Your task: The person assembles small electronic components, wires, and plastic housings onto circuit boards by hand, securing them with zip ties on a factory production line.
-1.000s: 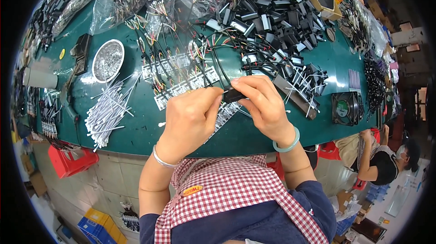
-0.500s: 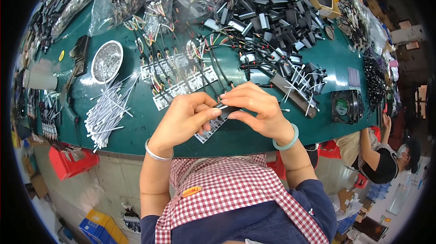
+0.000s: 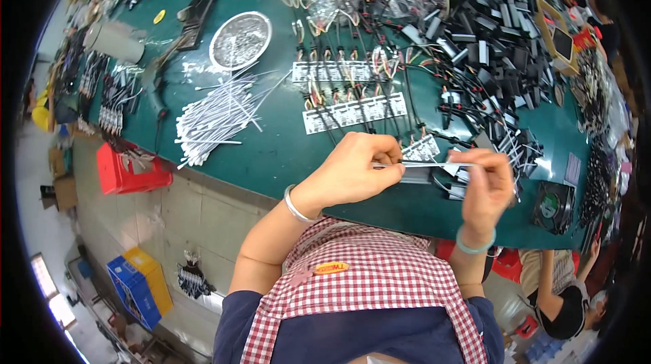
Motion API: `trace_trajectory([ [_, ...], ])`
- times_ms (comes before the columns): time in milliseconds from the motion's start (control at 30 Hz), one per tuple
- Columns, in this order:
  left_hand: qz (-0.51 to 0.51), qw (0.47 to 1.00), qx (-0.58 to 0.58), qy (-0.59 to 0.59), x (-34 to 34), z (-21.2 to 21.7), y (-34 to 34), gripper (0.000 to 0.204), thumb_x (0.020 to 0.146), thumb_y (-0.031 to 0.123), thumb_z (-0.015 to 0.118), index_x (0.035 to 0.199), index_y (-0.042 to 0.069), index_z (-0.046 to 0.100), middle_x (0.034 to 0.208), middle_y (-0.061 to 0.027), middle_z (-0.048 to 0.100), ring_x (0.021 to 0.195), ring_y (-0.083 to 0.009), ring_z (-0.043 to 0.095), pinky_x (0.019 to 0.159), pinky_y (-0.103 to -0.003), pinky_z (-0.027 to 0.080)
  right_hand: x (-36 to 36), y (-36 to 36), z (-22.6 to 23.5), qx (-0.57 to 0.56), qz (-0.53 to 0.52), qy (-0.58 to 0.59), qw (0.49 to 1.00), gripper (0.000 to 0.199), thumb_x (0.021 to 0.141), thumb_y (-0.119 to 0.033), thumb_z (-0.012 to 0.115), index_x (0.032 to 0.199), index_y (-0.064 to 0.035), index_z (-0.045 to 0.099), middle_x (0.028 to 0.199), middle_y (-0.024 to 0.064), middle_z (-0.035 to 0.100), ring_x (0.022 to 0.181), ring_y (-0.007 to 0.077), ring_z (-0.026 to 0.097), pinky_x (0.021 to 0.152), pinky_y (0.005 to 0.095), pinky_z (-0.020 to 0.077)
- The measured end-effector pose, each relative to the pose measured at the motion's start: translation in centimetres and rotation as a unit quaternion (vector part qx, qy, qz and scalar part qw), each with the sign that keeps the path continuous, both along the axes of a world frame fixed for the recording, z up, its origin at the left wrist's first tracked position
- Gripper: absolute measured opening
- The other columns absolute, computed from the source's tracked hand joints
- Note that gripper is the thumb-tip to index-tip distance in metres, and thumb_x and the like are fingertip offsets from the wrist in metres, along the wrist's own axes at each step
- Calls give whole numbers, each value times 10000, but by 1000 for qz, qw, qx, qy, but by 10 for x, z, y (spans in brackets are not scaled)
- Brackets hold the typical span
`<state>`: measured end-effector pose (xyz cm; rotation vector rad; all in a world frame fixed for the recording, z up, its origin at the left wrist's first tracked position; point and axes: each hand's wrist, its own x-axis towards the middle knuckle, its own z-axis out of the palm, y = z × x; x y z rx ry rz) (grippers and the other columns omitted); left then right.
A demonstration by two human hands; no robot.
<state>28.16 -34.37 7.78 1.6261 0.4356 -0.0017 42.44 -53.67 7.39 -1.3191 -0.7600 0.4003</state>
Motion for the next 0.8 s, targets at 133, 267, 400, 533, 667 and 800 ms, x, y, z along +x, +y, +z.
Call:
trace_trajectory([
  [133, -22, 996, -61, -56, -7, -6, -2, 166, 868, 132, 697, 923, -22, 671, 729, -23, 642, 670, -62, 579, 617, -226, 481, 25, -20, 18, 74, -59, 28, 995, 12, 933, 37, 505, 943, 32, 507, 935, 183, 614, 878, 263, 640, 815, 396, 544],
  [267, 196, 967, 147, -70, -20, -8, 25, 146, 900, 119, 676, 965, -10, 692, 798, -31, 677, 691, -71, 590, 615, -226, 472, 64, -66, 47, -33, -309, -343, 886, 28, 942, 68, 498, 967, 61, 507, 1022, 255, 630, 920, 281, 640, 826, 365, 529],
  [400, 271, 826, 494, 13, -35, -31, 87, 141, 870, 61, 610, 995, 17, 659, 916, -188, 683, 825, -377, 655, 721, -419, 510, 74, -85, 61, -173, -399, -498, 750, 71, 932, 15, 573, 1003, 24, 568, 1087, 201, 672, 922, 244, 659, 801, 332, 524],
  [533, 203, 748, 619, 129, -49, -57, 119, 144, 840, 111, 661, 969, 53, 635, 886, -144, 644, 832, -363, 624, 686, -443, 490, 106, -79, 6, -289, -299, -579, 702, 176, 824, 5, 657, 997, -29, 654, 996, 116, 696, 877, 292, 663, 751, 384, 527],
  [667, 180, 743, 631, 132, -40, -69, 124, 96, 885, 123, 609, 846, 50, 560, 806, -135, 628, 770, -356, 619, 631, -454, 462, 99, -78, -25, -323, -243, -518, 754, 176, 771, 50, 694, 919, -30, 640, 916, 103, 686, 818, 286, 666, 693, 351, 528],
  [800, 199, 752, 612, 143, -44, -60, 121, 96, 892, 132, 607, 854, 50, 578, 800, -132, 644, 748, -357, 622, 619, -441, 461, 101, -75, -19, -301, -220, -465, 803, 146, 783, 30, 691, 905, -27, 636, 895, 101, 672, 801, 284, 654, 675, 352, 521],
])
